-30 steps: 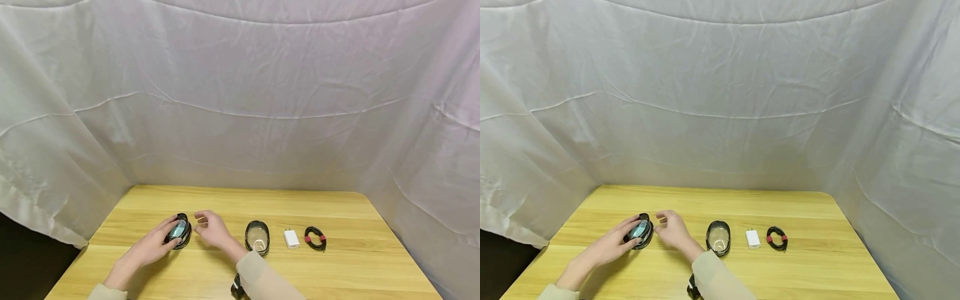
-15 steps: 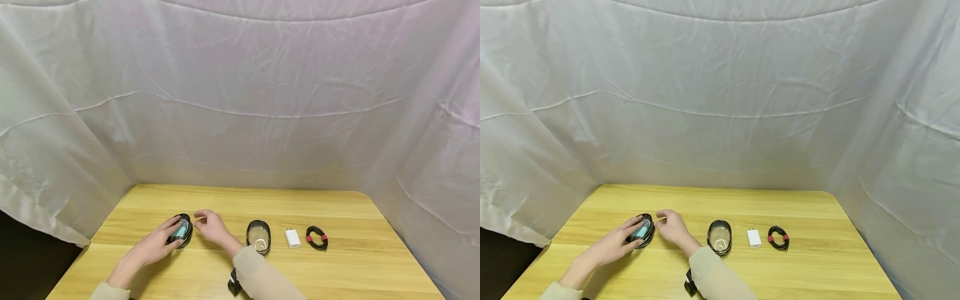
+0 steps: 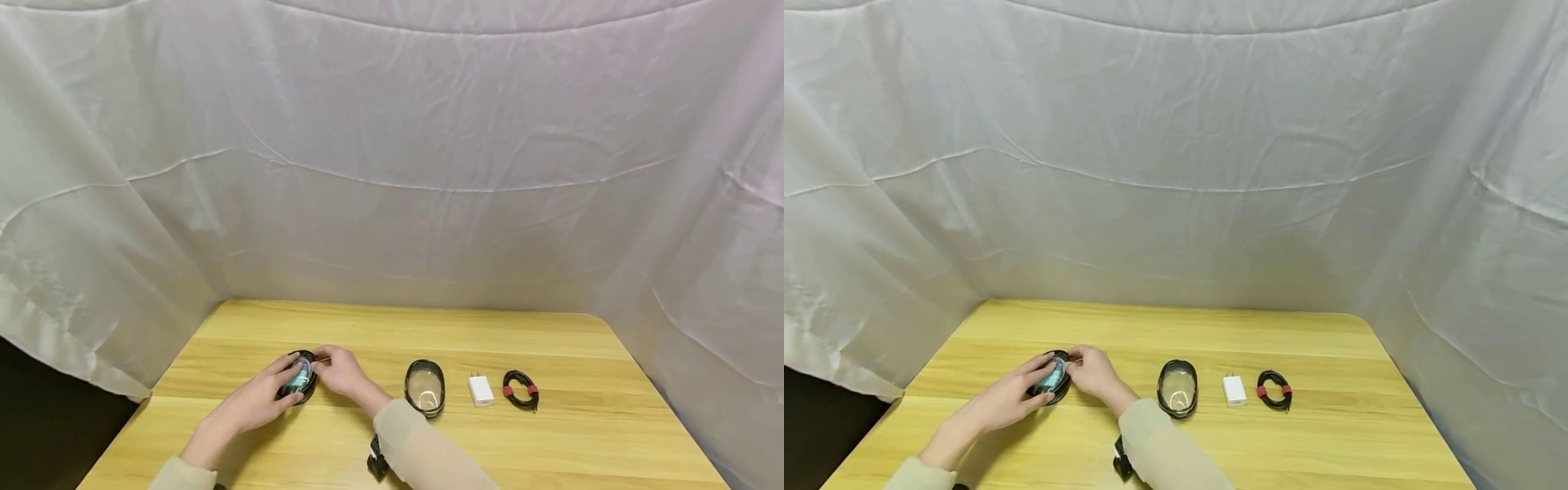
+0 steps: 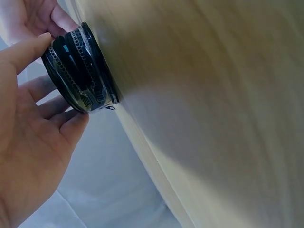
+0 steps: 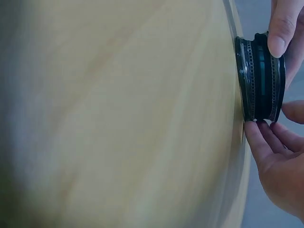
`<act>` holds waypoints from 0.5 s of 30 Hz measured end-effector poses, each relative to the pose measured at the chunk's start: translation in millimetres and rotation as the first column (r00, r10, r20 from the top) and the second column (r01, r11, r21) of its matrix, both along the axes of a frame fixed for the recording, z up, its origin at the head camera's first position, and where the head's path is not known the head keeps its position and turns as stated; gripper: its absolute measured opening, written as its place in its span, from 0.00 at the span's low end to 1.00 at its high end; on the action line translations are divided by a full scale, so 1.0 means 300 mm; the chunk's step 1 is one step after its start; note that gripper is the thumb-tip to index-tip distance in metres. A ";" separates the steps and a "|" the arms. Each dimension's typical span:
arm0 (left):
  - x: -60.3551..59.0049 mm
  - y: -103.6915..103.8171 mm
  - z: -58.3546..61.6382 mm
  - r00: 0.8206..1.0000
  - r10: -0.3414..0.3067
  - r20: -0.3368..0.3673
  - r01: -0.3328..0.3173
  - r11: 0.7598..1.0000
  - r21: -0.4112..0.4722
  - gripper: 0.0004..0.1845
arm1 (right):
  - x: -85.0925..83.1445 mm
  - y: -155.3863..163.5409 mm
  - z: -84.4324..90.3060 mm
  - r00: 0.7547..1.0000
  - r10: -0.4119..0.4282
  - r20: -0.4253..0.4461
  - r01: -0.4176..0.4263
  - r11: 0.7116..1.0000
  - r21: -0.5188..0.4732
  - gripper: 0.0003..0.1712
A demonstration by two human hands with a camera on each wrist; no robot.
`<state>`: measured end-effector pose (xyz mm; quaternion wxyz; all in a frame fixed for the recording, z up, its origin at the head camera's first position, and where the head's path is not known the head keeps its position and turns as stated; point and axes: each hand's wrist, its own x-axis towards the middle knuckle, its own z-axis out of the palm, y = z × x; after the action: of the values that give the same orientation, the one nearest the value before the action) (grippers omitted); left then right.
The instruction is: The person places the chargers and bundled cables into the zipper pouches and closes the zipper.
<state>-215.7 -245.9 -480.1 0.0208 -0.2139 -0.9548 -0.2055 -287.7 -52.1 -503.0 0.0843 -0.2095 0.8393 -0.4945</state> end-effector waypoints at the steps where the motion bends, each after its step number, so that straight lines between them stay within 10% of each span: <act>1: -0.001 0.001 0.001 1.000 -0.006 -0.001 0.006 1.000 0.000 0.33 | 0.000 0.002 0.001 1.000 0.000 0.000 0.000 1.000 -0.002 0.17; 15: 0.003 0.030 0.019 0.999 -0.030 -0.027 0.030 1.000 -0.003 0.32 | 0.032 0.049 0.021 0.998 -0.053 0.041 0.053 0.998 -0.014 0.19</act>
<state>-214.7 -236.8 -474.5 0.0304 -0.2311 -0.9513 -0.2019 -278.2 -37.4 -496.6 0.0867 -0.1778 0.8390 -0.5068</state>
